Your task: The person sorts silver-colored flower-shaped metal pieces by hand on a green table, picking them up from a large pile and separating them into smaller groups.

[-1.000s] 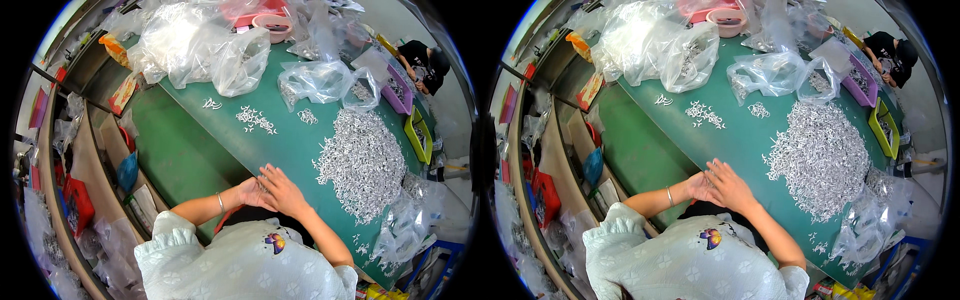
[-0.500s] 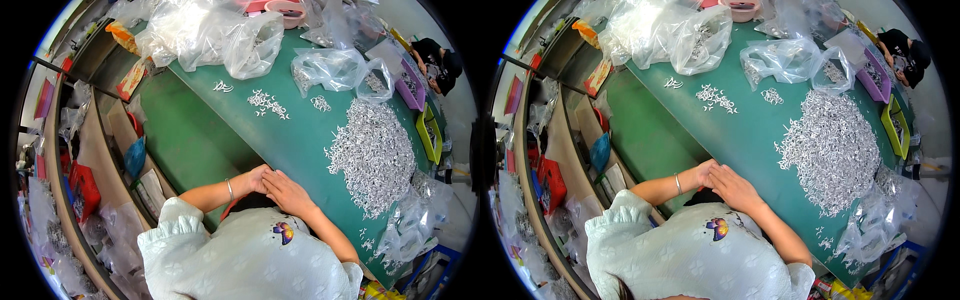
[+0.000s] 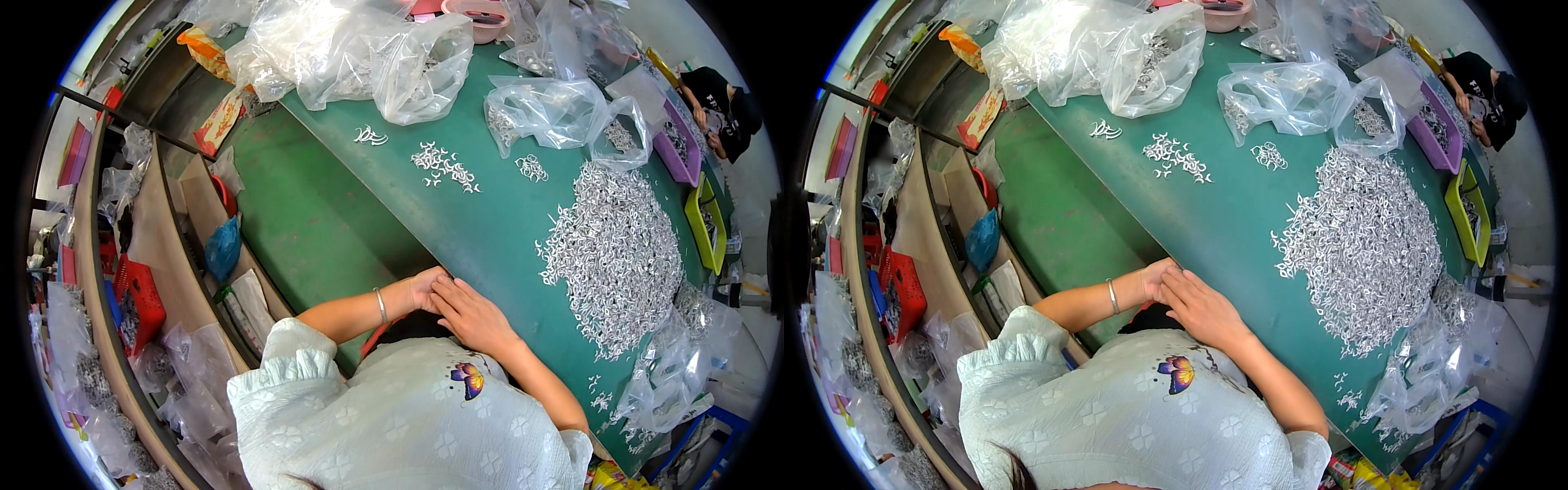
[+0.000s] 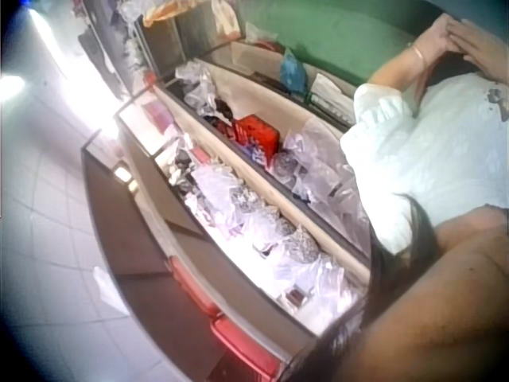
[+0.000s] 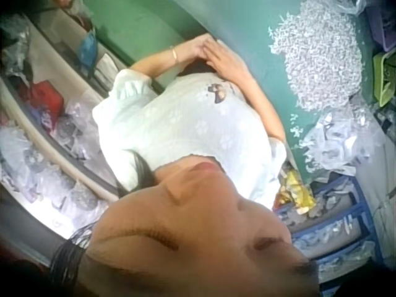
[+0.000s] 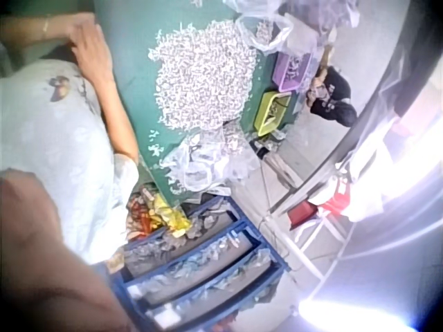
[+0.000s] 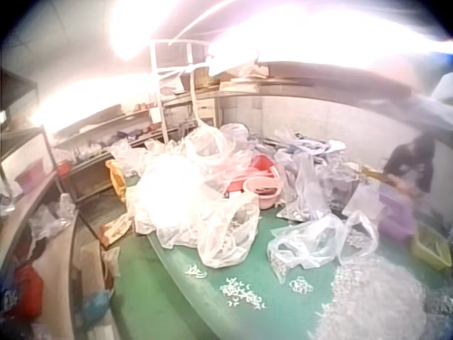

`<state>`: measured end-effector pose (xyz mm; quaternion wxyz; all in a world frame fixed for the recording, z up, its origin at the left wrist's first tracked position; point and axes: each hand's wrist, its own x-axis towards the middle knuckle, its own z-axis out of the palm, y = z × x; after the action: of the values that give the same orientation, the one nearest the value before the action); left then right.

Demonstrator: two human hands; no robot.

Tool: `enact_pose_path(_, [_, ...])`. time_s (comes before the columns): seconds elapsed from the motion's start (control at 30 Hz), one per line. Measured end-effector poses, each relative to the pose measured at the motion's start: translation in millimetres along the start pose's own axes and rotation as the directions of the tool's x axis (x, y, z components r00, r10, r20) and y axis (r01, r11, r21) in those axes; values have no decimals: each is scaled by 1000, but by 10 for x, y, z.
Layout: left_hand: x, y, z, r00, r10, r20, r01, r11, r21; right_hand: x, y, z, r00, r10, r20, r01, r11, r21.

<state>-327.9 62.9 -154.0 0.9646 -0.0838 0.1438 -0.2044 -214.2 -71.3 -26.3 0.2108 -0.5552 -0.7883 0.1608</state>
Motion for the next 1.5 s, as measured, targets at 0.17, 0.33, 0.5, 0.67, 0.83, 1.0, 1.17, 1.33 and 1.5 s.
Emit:
enact_pose_path(0.17, [66,14,-194,999,41,-13,-41,999,6,-3,-54,-15,998,-22,-56,25,999,47])
enact_pose_path(0.33, [56,-39,267,997,-29,74,33,998,-55,-365,-152,-3,952,-116,-282,172,968,182])
enact_pose_path(0.5, [76,-72,260,920,-90,382,174,966,-193,-892,-251,375,920,358,-162,-201,783,588])
enact_pose_path(0.67, [99,-19,143,950,-127,286,173,975,-140,-757,99,844,551,782,291,244,-484,840])
enact_pose_path(0.83, [76,0,154,970,-129,204,148,986,-81,-629,670,1293,912,409,20,336,-774,537])
enact_pose_path(1.0, [-31,-61,190,992,-60,107,56,998,40,-380,496,1268,759,555,341,248,-730,637])
enact_pose_path(1.17, [-197,-324,221,1000,15,-16,-12,986,165,-160,80,872,816,479,325,80,-650,756])
enact_pose_path(1.33, [-489,-557,399,968,126,-217,-108,990,92,-92,-113,715,829,269,490,-83,-807,584])
enact_pose_path(1.5, [-461,-694,1150,876,291,-386,-198,944,263,61,-256,128,787,396,473,-54,-720,692])
